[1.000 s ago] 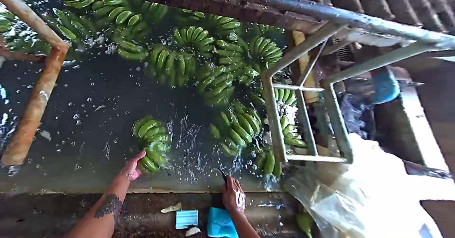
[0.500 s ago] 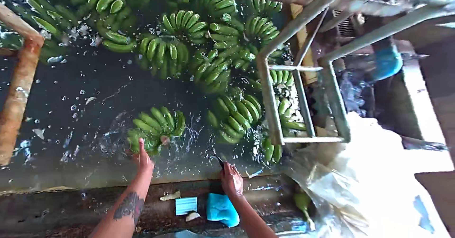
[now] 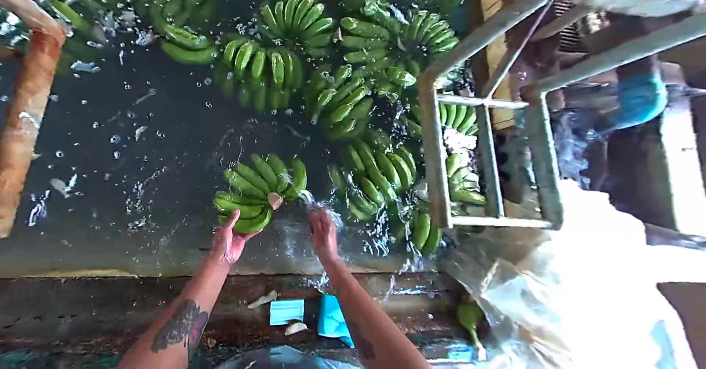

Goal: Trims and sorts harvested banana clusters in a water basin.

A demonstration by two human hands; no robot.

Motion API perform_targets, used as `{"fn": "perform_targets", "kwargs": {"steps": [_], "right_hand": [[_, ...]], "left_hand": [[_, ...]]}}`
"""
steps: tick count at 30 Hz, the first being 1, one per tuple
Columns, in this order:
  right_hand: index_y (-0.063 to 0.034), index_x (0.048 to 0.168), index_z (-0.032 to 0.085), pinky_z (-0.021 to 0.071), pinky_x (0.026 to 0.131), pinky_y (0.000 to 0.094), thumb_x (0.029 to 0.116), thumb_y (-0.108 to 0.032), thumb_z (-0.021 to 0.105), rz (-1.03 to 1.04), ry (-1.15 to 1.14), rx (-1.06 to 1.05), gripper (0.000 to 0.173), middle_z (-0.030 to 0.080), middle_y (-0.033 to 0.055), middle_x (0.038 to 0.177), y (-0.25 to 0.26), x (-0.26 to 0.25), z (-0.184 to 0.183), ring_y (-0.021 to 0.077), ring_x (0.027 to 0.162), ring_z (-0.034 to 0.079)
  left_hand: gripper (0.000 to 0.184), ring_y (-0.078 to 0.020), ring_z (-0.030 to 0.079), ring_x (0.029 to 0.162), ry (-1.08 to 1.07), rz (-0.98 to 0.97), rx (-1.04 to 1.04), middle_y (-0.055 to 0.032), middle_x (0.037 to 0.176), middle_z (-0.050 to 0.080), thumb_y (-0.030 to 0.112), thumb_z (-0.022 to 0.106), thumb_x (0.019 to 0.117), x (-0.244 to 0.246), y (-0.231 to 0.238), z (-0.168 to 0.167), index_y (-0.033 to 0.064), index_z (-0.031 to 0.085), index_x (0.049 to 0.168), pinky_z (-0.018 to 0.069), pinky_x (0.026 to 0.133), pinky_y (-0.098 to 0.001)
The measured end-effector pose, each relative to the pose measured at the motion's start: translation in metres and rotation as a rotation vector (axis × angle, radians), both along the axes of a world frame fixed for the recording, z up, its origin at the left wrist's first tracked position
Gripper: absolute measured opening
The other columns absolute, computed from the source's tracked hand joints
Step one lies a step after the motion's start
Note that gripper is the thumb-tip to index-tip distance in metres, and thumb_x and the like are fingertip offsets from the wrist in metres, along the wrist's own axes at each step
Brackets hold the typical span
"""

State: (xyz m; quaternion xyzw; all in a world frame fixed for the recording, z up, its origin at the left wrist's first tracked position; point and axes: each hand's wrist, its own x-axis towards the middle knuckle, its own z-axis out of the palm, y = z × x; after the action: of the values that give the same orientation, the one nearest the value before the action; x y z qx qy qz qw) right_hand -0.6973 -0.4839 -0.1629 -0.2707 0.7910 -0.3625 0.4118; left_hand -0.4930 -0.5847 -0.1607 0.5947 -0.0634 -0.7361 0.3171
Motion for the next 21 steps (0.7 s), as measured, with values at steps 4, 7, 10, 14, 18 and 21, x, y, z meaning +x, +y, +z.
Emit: {"fn": "perform_targets", "kwargs": {"steps": [4, 7, 10, 14, 18, 21], "right_hand": [[-0.002, 0.129, 0.062, 0.0554, 0.087, 0.0542, 0.11, -0.03, 0.044, 0.319, 0.154, 0.284, 0.038, 0.072, 0.0193, 0.098, -0.048, 0.003, 0.036, 0.0348, 0.092, 0.071], [-0.0041, 0.133, 0.061, 0.0525, 0.094, 0.058, 0.1109, -0.032, 0.042, 0.358, 0.211, 0.388, 0.04, 0.072, 0.0225, 0.109, -0.061, -0.002, 0.047, 0.0396, 0.106, 0.07], [-0.0009, 0.133, 0.059, 0.0528, 0.094, 0.0573, 0.112, -0.031, 0.039, 0.283, 0.147, 0.395, 0.041, 0.07, 0.0249, 0.111, -0.063, 0.005, 0.047, 0.04, 0.107, 0.069], [0.0028, 0.122, 0.056, 0.0492, 0.056, 0.0351, 0.1129, -0.025, 0.036, 0.148, -0.22, 0.299, 0.036, 0.054, 0.0085, 0.078, -0.027, 0.017, 0.058, 0.0171, 0.059, 0.053], [0.0037, 0.115, 0.056, 0.045, 0.052, 0.0296, 0.1126, -0.023, 0.037, 0.013, -0.299, 0.264, 0.033, 0.049, 0.0034, 0.071, -0.026, 0.017, 0.05, 0.0115, 0.053, 0.046], [0.0017, 0.118, 0.053, 0.0418, 0.046, 0.027, 0.1135, -0.024, 0.035, -0.015, -0.408, 0.295, 0.031, 0.045, 0.002, 0.07, -0.031, 0.019, 0.064, 0.0104, 0.049, 0.043]], "left_hand": [[0.051, -0.0376, 0.067, 0.109, -0.062, 0.069, 0.03, -0.0228, 0.135, 0.058, 0.026, 0.047, 0.109, -0.019, 0.01, 0.019, 0.0129, 0.03, 0.155, 0.06, 0.083, -0.0541], [0.057, -0.0381, 0.065, 0.113, -0.09, 0.085, 0.033, -0.0224, 0.141, 0.054, 0.027, 0.049, 0.1086, -0.035, 0.012, 0.033, 0.0189, 0.023, 0.159, 0.0595, 0.083, -0.054], [0.062, -0.0412, 0.065, 0.11, -0.188, 0.172, -0.027, -0.0257, 0.141, 0.052, 0.022, 0.053, 0.1074, -0.056, 0.015, 0.041, 0.0208, 0.02, 0.16, 0.0596, 0.078, -0.0567], [0.065, -0.0415, 0.067, 0.107, -0.187, 0.165, -0.085, -0.0252, 0.14, 0.053, 0.022, 0.053, 0.1074, -0.054, 0.019, 0.035, 0.0255, 0.018, 0.162, 0.0602, 0.076, -0.0579], [0.067, -0.0388, 0.066, 0.109, -0.213, 0.144, -0.145, -0.0246, 0.142, 0.05, 0.019, 0.054, 0.1068, -0.064, 0.025, 0.035, 0.0219, 0.016, 0.162, 0.0602, 0.078, -0.0548], [0.072, -0.0411, 0.064, 0.111, -0.259, 0.15, -0.199, -0.0262, 0.145, 0.048, 0.018, 0.058, 0.1051, -0.07, 0.015, 0.022, 0.0229, 0.015, 0.163, 0.0594, 0.079, -0.0578]]}}
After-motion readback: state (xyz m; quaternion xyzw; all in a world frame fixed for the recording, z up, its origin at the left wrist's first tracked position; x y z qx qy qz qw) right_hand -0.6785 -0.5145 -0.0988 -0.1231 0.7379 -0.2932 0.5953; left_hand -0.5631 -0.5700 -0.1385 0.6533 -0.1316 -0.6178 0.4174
